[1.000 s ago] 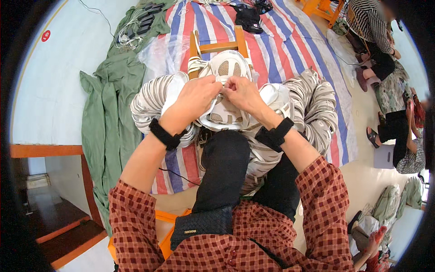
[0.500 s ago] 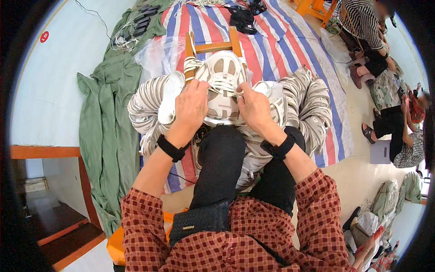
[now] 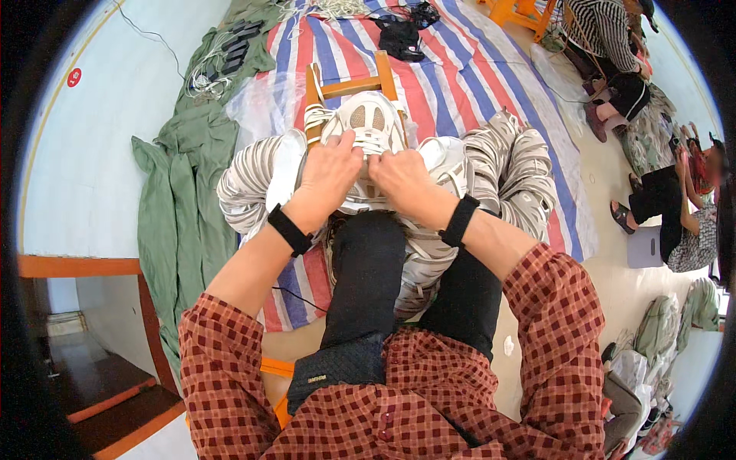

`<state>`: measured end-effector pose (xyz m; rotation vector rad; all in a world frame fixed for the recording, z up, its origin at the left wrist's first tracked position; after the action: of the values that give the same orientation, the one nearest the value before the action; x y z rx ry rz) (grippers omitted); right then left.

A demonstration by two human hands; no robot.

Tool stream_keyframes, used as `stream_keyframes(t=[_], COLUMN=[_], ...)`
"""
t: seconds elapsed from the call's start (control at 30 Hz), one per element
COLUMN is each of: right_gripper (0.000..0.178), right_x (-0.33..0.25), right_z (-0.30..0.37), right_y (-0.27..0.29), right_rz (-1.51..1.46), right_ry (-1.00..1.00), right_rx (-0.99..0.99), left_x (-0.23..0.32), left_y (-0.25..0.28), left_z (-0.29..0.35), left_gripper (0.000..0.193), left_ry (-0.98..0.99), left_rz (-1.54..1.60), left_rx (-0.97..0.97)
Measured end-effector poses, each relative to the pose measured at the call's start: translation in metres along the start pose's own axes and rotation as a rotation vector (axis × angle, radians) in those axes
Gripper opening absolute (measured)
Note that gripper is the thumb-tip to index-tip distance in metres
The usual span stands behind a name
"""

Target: The recorder is lacing a white sneaker while sitting in a workspace with multiple other workers.

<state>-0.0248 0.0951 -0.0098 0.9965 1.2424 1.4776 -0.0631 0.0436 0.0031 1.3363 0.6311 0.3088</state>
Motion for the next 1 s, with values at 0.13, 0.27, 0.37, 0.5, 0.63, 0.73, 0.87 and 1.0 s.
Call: stream_keyframes(t=[0.13,0.27,0.37,0.5,0.63,0.73,0.87,1.0], right_gripper=[0.015,0.012,0.01,0.007,0.022,0.02,0.025,0.029], right_x=[0.006,0.002,-0.051,-0.039,-0.012,-0.012,-0.007,0.001], right_z=[-0.003,0.013,0.068,0.071,0.052,0.05,0.039,0.023], right_y=[0.001,0.004,0.025,0.004,-0.029,-0.023,-0.013,-0.019], right_rz=[0.076,0.018,-0.361,-0.957,-1.602,-1.544,-1.096,-0.861], right_ry=[-0.022,0.215,0.45,0.28,-0.075,-0.166,-0.164,-0.273], right_rx=[0.135,0.282,0.229,0.196,-0.107,-0.035,0.102,0.13], left_x=[0.0,0.006,0.028,0.068,0.013,-0.008,0.003,0.005], left_y=[0.022,0.028,0.048,0.075,0.062,0.05,0.019,0.031], left_z=[0.036,0.1,0.14,0.144,0.077,0.032,-0.007,-0.019], left_gripper=[0.007,0.006,0.008,0.007,0.007,0.014,0.022,0.018], left_ry=[-0.241,-0.042,-0.091,-0.485,-0.073,0.003,-0.014,-0.029], left_rz=[0.306,1.31,1.712,1.476,1.013,0.447,0.1,0.229], left_rx=[0.197,-0.159,-0.416,-0.639,0.122,0.271,0.173,0.28])
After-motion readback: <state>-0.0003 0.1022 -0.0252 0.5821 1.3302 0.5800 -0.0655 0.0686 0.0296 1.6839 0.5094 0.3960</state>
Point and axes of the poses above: each hand's wrist, its own z-axis away from the middle knuckle, its own y-axis out of the back of the hand, x = y × z, the point moved 8 cm from there along -z, towards the middle knuckle, and after that the axes turned 12 degrees about -x, right-handed, at the moved point
